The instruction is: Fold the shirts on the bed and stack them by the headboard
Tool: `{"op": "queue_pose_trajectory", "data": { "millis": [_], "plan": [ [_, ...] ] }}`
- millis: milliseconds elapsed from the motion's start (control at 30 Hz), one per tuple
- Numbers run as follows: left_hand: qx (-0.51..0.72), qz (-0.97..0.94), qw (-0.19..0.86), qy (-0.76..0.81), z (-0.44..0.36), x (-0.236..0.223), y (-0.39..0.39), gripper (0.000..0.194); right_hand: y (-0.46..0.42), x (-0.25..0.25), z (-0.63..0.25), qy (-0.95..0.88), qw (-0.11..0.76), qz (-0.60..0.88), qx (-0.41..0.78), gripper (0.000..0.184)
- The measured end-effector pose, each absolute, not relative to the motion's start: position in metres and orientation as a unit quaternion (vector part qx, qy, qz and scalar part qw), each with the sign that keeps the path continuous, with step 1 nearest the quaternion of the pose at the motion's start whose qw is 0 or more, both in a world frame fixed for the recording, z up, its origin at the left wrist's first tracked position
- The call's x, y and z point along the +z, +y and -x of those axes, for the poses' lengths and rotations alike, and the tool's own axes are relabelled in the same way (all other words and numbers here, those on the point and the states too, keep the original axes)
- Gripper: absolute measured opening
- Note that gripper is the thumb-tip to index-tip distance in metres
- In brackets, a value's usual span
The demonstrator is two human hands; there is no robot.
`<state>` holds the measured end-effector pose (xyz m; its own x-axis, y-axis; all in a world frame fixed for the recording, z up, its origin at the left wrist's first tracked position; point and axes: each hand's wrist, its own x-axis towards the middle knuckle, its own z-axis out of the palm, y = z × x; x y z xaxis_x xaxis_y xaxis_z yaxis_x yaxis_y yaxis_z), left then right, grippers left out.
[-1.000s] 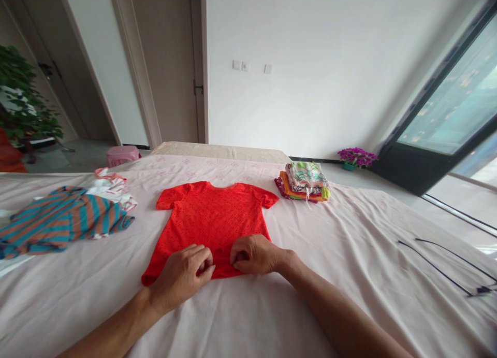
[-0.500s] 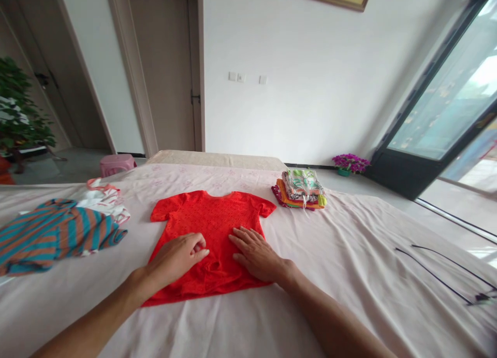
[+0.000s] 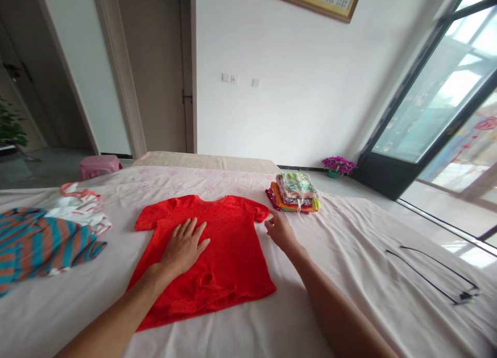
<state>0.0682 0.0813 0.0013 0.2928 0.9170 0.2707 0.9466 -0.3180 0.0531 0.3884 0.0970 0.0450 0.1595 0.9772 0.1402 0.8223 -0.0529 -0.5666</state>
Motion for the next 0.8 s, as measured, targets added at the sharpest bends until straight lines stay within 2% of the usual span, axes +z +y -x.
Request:
{"op": "queue_pose_trajectory", "data": {
  "millis": [100,200,367,433,500,600,700,800],
  "plan": [
    [-0.132,0.802,0.066,-0.579,-0.067,-0.003,0.084,0.059,0.123,0.042,-0.404,-0.529,0.306,0.745,0.266,0.066],
    [-0.132,0.801,0.065,-0.581,-0.067,-0.004,0.086,0.060,0.142,0.040,-0.402,-0.478,0.353,0.734,0.328,0.071],
    [-0.136,0.797,0.064,-0.585,-0.067,-0.003,0.085,0.058,0.159,0.044,-0.385,-0.476,0.391,0.700,0.362,0.062],
    [-0.139,0.796,0.062,-0.586,-0.067,-0.003,0.085,0.057,0.164,0.050,-0.385,-0.495,0.394,0.703,0.324,0.060],
    [-0.141,0.796,0.060,-0.586,-0.068,-0.002,0.085,0.057,0.168,0.058,-0.391,-0.531,0.387,0.716,0.235,0.061],
    [-0.144,0.797,0.056,-0.585,-0.068,-0.002,0.085,0.057,0.171,0.066,-0.406,-0.586,0.321,0.738,0.092,0.057],
    [-0.148,0.797,0.051,-0.583,-0.068,-0.002,0.086,0.057,0.172,0.067,-0.416,-0.611,0.220,0.758,0.066,0.056],
    [-0.148,0.798,0.051,-0.582,-0.067,-0.003,0.086,0.057,0.172,0.067,-0.416,-0.604,0.173,0.774,0.083,0.051]
  ]
}}
